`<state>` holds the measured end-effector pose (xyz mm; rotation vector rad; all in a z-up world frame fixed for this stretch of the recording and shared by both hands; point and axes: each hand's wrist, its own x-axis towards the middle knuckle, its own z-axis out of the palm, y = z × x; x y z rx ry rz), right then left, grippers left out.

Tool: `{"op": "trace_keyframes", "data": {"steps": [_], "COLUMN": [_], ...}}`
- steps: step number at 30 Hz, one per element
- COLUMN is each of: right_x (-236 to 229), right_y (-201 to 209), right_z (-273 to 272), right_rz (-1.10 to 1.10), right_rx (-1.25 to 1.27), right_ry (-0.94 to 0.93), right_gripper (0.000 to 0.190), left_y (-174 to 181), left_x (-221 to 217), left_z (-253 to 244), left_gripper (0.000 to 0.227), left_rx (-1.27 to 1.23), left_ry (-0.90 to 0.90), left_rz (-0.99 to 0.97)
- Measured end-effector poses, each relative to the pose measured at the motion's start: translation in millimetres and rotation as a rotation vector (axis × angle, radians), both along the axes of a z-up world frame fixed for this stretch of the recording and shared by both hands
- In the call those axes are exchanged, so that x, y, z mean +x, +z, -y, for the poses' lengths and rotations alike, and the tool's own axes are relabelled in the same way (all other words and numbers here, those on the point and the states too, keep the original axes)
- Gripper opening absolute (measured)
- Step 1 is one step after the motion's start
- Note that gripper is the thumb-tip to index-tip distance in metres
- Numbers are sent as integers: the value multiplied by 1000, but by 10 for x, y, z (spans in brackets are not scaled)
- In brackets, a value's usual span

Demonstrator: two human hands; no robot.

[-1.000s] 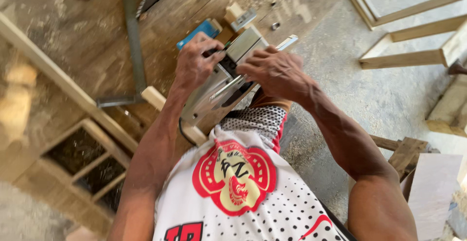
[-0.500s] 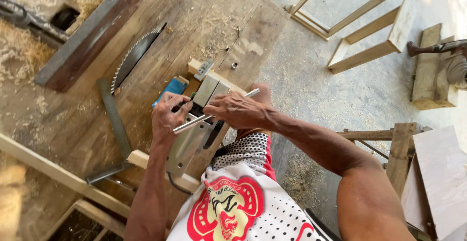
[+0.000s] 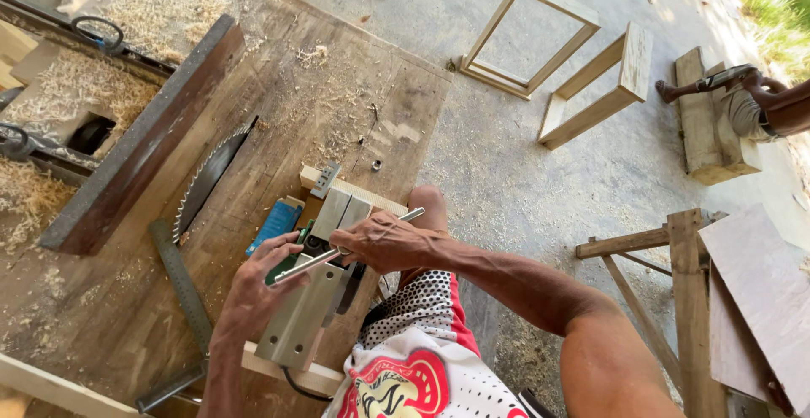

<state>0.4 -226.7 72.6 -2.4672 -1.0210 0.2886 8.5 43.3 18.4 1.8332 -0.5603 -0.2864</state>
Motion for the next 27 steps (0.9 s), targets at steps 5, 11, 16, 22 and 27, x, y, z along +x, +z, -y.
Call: {"op": "trace_keyframes", "data": {"steps": [5, 11, 16, 22, 27], "right_x": [-145, -174, -6, -83, -235], "right_y": [33, 197, 277, 297, 202], "right_z": [-176, -199, -37, -126, -226], "right_rz": [-183, -358, -485, -555, -664], "right_rx": [-154, 23, 219, 269, 242], "right_ry": [-254, -403, -185, -358, -640], "right_gripper": [20, 29, 36, 33, 30], "left_y": [-28, 49, 104, 88, 16], "left_x": [-46, -85, 12, 53, 1], "left_z": [166, 228, 177, 260, 349], "left_gripper": [27, 32, 32, 27, 28], "left_rx": [24, 114, 217, 211, 181], "left_ry": [224, 326, 220, 328, 429], "left_rz": [112, 172, 86, 196, 130]}}
